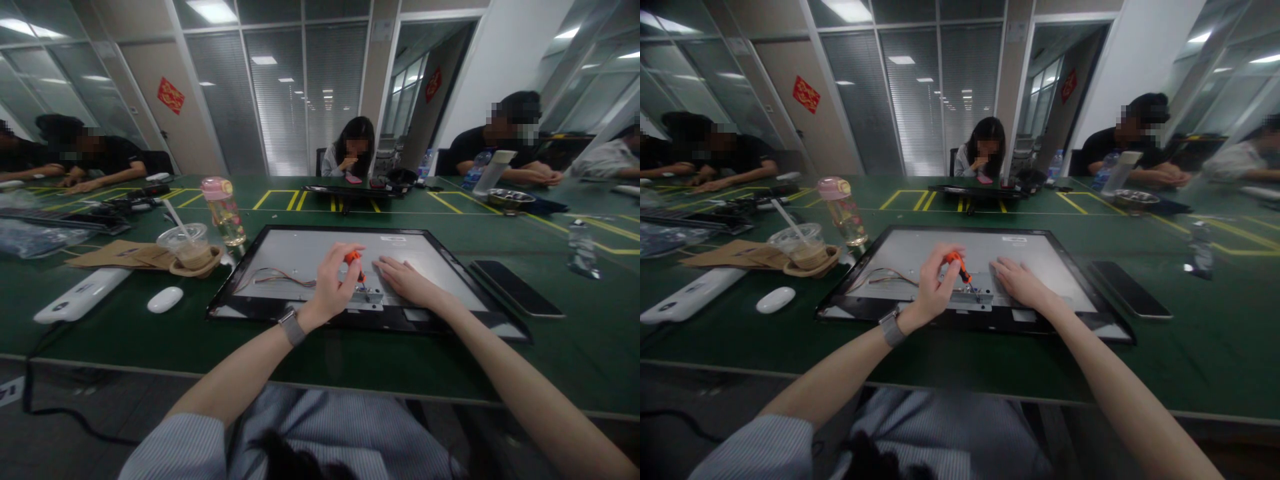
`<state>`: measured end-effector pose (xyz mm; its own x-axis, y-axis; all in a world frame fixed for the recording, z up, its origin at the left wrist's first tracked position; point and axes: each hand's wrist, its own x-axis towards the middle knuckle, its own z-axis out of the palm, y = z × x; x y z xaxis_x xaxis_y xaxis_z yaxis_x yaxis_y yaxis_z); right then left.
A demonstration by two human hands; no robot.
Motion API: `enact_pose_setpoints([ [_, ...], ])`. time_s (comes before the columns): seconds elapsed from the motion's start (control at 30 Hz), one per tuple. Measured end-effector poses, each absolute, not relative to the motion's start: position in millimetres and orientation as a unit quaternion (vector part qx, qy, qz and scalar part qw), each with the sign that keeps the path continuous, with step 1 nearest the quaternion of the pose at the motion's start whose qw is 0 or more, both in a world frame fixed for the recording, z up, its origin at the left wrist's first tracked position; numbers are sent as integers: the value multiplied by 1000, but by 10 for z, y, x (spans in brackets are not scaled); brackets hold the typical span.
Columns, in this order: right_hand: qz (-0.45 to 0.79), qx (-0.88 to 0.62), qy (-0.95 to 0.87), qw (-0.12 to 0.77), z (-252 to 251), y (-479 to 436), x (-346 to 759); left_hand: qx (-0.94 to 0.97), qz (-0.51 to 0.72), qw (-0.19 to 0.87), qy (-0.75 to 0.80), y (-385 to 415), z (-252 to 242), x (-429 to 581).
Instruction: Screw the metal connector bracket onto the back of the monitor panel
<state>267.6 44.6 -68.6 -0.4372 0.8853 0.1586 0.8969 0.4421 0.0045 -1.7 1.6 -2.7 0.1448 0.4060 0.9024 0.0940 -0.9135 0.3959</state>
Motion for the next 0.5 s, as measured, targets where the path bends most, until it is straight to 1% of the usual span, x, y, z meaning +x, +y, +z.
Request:
enact_pose_setpoints([
  [0.17, -42, -532, -842, 71, -701, 454, 2665, 748, 633, 117, 164, 11, -29, -18],
  [0.5, -31, -537, -841, 62, -677, 441, 2656, 741, 641, 136, 149, 17, -39, -17],
])
